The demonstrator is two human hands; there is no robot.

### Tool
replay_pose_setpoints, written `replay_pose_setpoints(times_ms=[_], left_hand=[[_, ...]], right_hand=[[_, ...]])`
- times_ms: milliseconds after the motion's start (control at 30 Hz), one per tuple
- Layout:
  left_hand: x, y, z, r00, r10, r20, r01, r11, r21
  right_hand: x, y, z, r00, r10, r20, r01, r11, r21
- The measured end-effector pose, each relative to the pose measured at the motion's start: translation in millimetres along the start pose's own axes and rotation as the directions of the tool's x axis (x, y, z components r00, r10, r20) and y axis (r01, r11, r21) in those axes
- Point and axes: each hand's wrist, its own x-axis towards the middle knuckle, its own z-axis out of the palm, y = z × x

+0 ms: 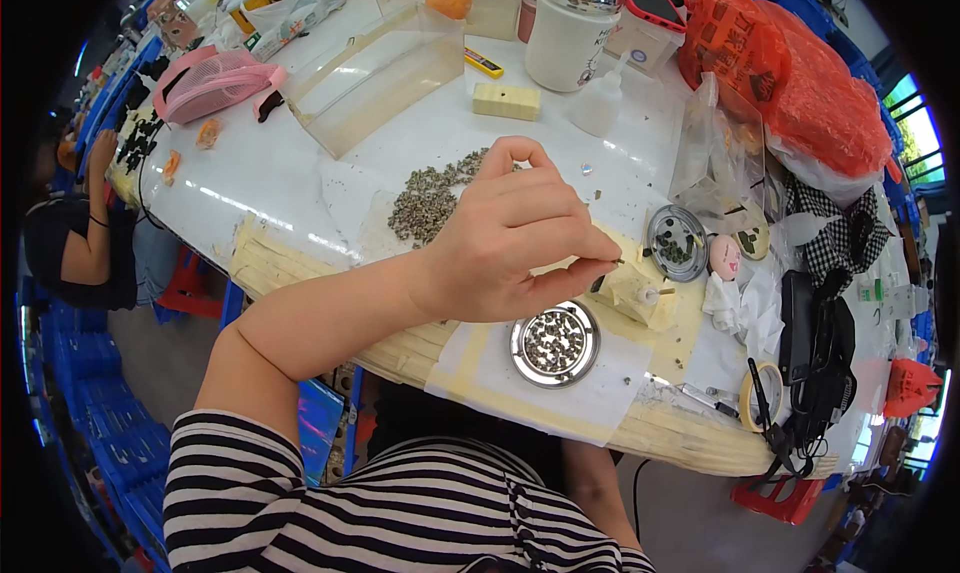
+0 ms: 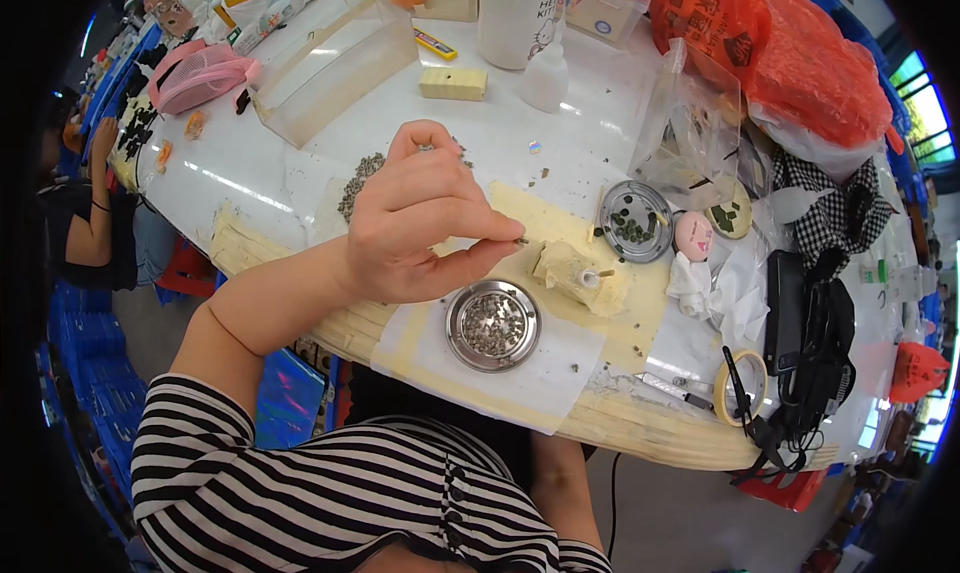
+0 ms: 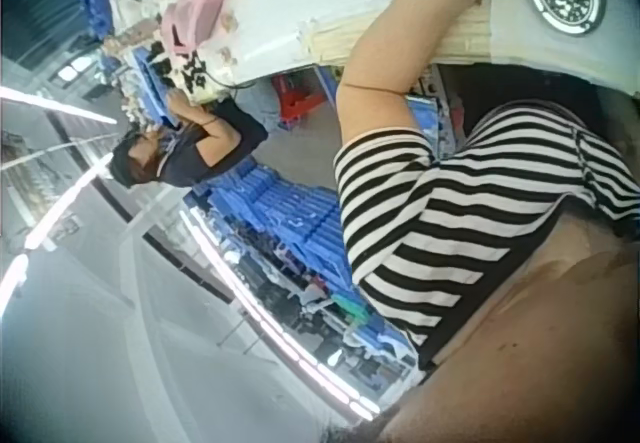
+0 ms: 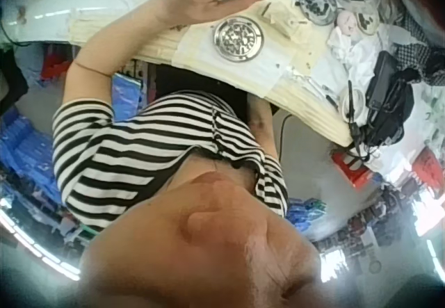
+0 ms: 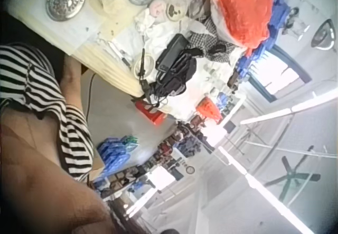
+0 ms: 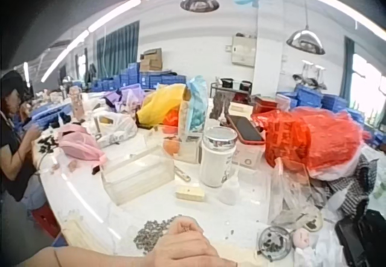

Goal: The person places small silver-colored components onto a beige base using a thin wire, then picks up and positions a small green component.

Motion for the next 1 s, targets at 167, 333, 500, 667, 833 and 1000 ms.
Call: replay_pose_setpoints(times_ms=[167, 333, 500, 667, 833, 1000], left_hand=[[-7, -6, 4, 1.0, -0.002, -0.017, 0.002, 1.0, -0.001], [-9, -10, 8, 0.999, -0.037, -0.009, 0.037, 0.999, 0.0], [-13, -16, 6, 0.996, -0.091, -0.015, 0.091, 0.996, -0.011], [-9, -12, 4, 0.996, -0.091, -0.006, 0.09, 0.996, -0.006], [-7, 0, 9, 1.0, -0.003, -0.013, 0.003, 0.999, -0.045], [-9, 18, 5, 0.998, 0.042, -0.037, -0.045, 0.996, -0.082]], right_hand=[[27, -14, 14, 0.999, -0.039, -0.032, 0.038, 0.999, -0.013], [40, -29, 23, 0.997, -0.058, -0.059, 0.057, 0.998, -0.016], [42, -33, 24, 0.996, -0.066, -0.059, 0.065, 0.998, -0.019], [37, -36, 23, 0.997, -0.061, -0.046, 0.06, 0.998, -0.014], [26, -46, 26, 0.998, -0.052, -0.036, 0.052, 0.999, -0.002], [4, -57, 29, 0.999, -0.037, -0.022, 0.037, 0.999, -0.008]])
